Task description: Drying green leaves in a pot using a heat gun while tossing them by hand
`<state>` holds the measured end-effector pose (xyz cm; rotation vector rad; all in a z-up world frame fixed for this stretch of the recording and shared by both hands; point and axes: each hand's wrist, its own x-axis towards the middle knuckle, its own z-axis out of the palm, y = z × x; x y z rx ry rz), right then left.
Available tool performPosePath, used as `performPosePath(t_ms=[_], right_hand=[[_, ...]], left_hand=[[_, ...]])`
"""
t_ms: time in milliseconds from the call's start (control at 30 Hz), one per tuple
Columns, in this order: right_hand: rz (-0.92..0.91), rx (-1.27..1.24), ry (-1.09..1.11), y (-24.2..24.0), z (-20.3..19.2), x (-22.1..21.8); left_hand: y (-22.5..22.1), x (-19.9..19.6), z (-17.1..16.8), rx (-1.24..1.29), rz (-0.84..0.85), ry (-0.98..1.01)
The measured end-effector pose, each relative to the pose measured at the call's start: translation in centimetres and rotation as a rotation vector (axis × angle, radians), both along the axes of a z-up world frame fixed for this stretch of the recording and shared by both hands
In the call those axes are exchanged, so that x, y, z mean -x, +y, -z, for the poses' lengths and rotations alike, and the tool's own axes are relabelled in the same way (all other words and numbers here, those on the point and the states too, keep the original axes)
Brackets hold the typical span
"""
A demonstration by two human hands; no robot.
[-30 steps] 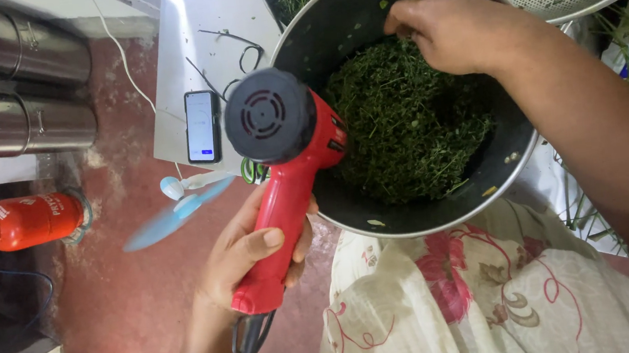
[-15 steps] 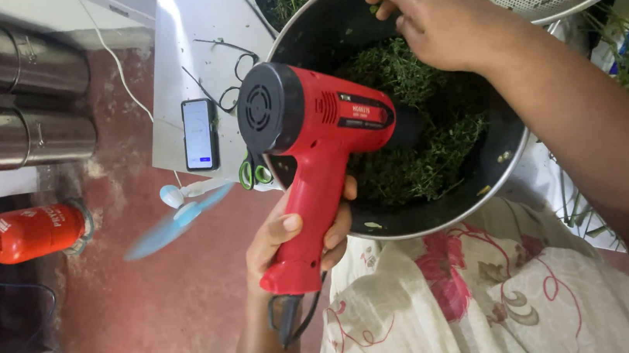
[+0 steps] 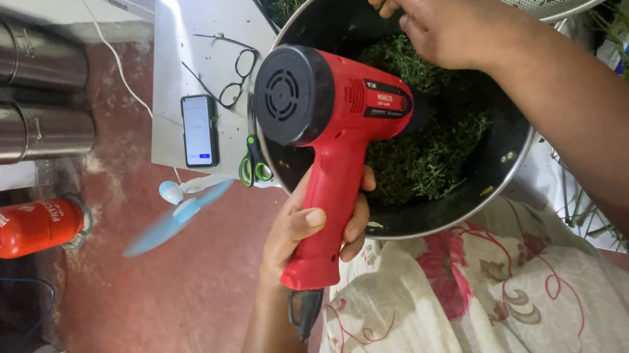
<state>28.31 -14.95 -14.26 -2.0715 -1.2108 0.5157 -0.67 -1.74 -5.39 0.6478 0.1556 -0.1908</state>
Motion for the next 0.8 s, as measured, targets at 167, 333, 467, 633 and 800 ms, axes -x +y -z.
performPosePath(t_ms=[167, 333, 467, 633, 800], right_hand=[[0.047, 0.062, 0.045, 0.3, -0.2, 0.1], [0.032, 0.054, 0.031, 0.2, -0.4, 0.1], [0.034, 0.057, 0.023, 0.2, -0.4, 0.1], [0.050, 0.123, 0.050, 0.3, -1.5, 0.4], [-0.017, 0.055, -0.038, -0.1, 0.9, -0.2]], left_hand=[[-0.1, -0.8, -0.3, -0.025, 0.048, 0.012], [-0.3, -1.0, -0.6, -0.059, 0.033, 0.014], [-0.3, -1.1, -0.4, -0.066, 0.018, -0.004], [0.5, -0.8, -0.9, -0.140, 0.099, -0.019], [1.8, 2.0, -3.0, -0.244, 0.073, 0.147]])
